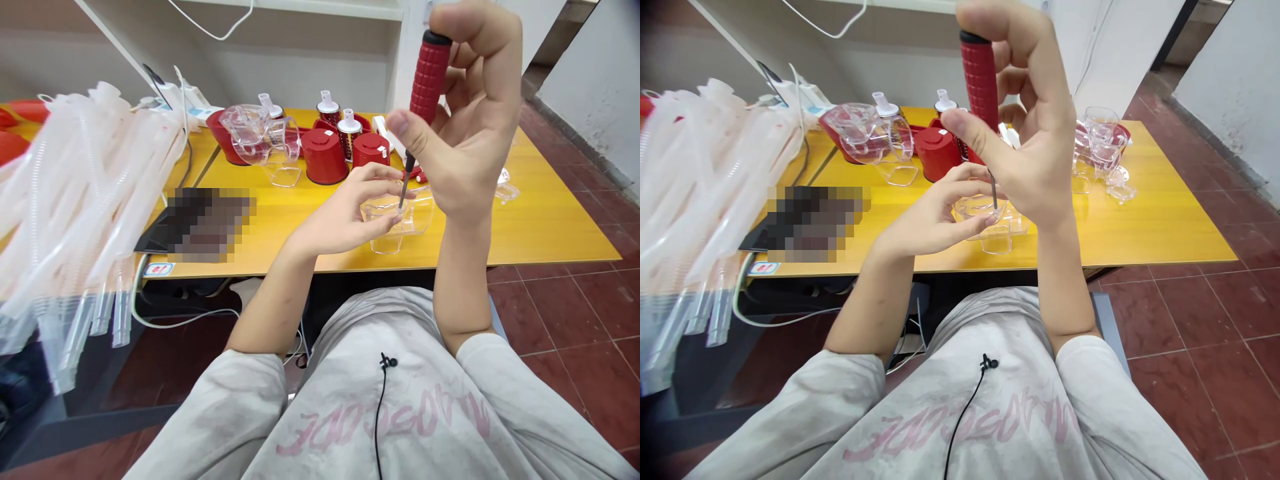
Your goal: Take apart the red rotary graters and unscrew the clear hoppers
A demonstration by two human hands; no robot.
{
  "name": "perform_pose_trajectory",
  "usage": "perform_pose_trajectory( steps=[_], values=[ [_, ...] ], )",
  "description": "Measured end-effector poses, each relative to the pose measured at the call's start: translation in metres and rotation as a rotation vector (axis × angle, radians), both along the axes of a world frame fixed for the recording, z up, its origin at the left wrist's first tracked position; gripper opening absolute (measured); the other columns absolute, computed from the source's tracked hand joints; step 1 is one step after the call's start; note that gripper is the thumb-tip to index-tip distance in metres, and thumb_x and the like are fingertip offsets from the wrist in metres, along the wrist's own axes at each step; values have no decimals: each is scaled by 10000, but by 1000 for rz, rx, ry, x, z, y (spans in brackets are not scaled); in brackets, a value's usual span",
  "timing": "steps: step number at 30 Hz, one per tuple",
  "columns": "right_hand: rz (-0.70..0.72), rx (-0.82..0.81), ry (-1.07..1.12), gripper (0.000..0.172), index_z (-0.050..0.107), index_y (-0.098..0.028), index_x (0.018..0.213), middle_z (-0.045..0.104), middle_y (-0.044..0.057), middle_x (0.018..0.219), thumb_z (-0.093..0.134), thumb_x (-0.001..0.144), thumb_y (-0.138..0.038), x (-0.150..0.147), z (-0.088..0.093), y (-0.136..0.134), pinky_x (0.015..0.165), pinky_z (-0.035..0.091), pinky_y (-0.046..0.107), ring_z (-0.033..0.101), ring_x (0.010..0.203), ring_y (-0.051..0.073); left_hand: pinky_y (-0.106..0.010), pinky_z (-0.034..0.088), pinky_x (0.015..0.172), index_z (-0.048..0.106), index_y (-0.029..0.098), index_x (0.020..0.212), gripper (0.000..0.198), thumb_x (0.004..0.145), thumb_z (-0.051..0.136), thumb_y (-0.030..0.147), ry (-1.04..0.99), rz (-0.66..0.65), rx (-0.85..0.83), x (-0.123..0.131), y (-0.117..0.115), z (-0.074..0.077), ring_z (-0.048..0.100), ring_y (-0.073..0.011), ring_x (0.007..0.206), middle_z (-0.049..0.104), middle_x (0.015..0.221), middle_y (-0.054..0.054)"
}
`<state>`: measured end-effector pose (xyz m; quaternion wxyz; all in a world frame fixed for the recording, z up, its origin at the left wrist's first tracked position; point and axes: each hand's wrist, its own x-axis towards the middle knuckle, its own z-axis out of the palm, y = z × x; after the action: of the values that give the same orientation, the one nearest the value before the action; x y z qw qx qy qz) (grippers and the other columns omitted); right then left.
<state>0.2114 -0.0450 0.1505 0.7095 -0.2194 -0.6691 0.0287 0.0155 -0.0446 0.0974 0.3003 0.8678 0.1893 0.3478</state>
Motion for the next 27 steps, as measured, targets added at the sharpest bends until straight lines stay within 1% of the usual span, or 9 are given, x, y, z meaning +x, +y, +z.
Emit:
perform_pose_trajectory(
  steps=[4, 7, 9, 13, 16, 19, 21, 24, 27],
  values=[
    [121, 4, -16, 645, 555, -508, 1597, 705, -36, 1662, 579, 984, -704, 6, -8, 20, 975, 758, 414, 756, 1265, 261, -603, 496, 1470, 894, 304, 1426, 517, 1093, 826, 694, 9, 1, -5, 0, -2, 3, 667, -365, 1595, 694, 1642, -134],
    [250, -38, 58, 709, 383, -524, 1679, 814, -17, 1430, 537, 1027, -755, 3, -14, 23, 859, 756, 431, 787, 988, 242, -595, 484, 1478, 893, 297, 1427, 506, 1095, 839, 674, -2, 0, 3, 0, -2, 4, 664, -358, 1596, 701, 1626, -138],
    [235, -58, 84, 620, 459, -526, 1621, 803, -18, 1401, 518, 1048, -756, -1, -13, 16, 878, 763, 445, 775, 978, 243, -586, 485, 1479, 892, 295, 1430, 504, 1095, 843, 669, -5, 0, 5, 0, -2, 3, 668, -351, 1586, 700, 1632, -137],
    [125, -16, 59, 494, 695, -570, 1422, 688, -54, 1570, 681, 964, -755, -3, -2, -2, 1088, 767, 443, 718, 1407, 283, -588, 500, 1465, 892, 306, 1413, 527, 1086, 833, 715, -7, 7, 9, 0, -2, 2, 667, -358, 1585, 699, 1640, -126],
    [74, -52, 58, 545, 694, -567, 1420, 699, -51, 1552, 766, 905, -730, -1, 1, -4, 1098, 757, 432, 701, 1400, 285, -583, 512, 1455, 897, 294, 1376, 524, 1088, 823, 725, 1, 9, 7, 1, -4, 3, 674, -357, 1578, 699, 1632, -130],
    [126, -74, 39, 600, 586, -540, 1546, 681, -64, 1697, 581, 977, -732, -1, -1, -1, 1006, 761, 466, 760, 1318, 278, -574, 529, 1437, 892, 279, 1366, 528, 1102, 804, 727, -5, 2, 15, 1, -5, 5, 702, -349, 1539, 709, 1617, -137],
    [218, -71, 118, 597, 485, -527, 1613, 738, -37, 1633, 501, 1038, -688, -1, -2, 0, 927, 757, 463, 809, 1282, 268, -574, 551, 1414, 872, 280, 1398, 547, 1103, 798, 734, -23, 6, 47, 1, -3, 5, 723, -349, 1505, 731, 1590, -137],
    [373, 15, 133, 489, 626, -482, 1550, 786, -4, 1435, 599, 1078, -605, 2, 0, 1, 905, 759, 407, 809, 1383, 263, -585, 563, 1400, 819, 297, 1478, 621, 1062, 841, 759, -61, 32, 100, 0, 1, 2, 713, -370, 1532, 736, 1601, -142],
    [282, 87, 92, 377, 811, -453, 1392, 736, -8, 1431, 803, 1021, -520, 6, 4, 0, 934, 749, 322, 747, 1394, 233, -594, 545, 1422, 756, 303, 1567, 757, 1000, 900, 782, -82, 62, 78, -1, 4, 0, 692, -390, 1580, 712, 1672, -152]
  ],
)
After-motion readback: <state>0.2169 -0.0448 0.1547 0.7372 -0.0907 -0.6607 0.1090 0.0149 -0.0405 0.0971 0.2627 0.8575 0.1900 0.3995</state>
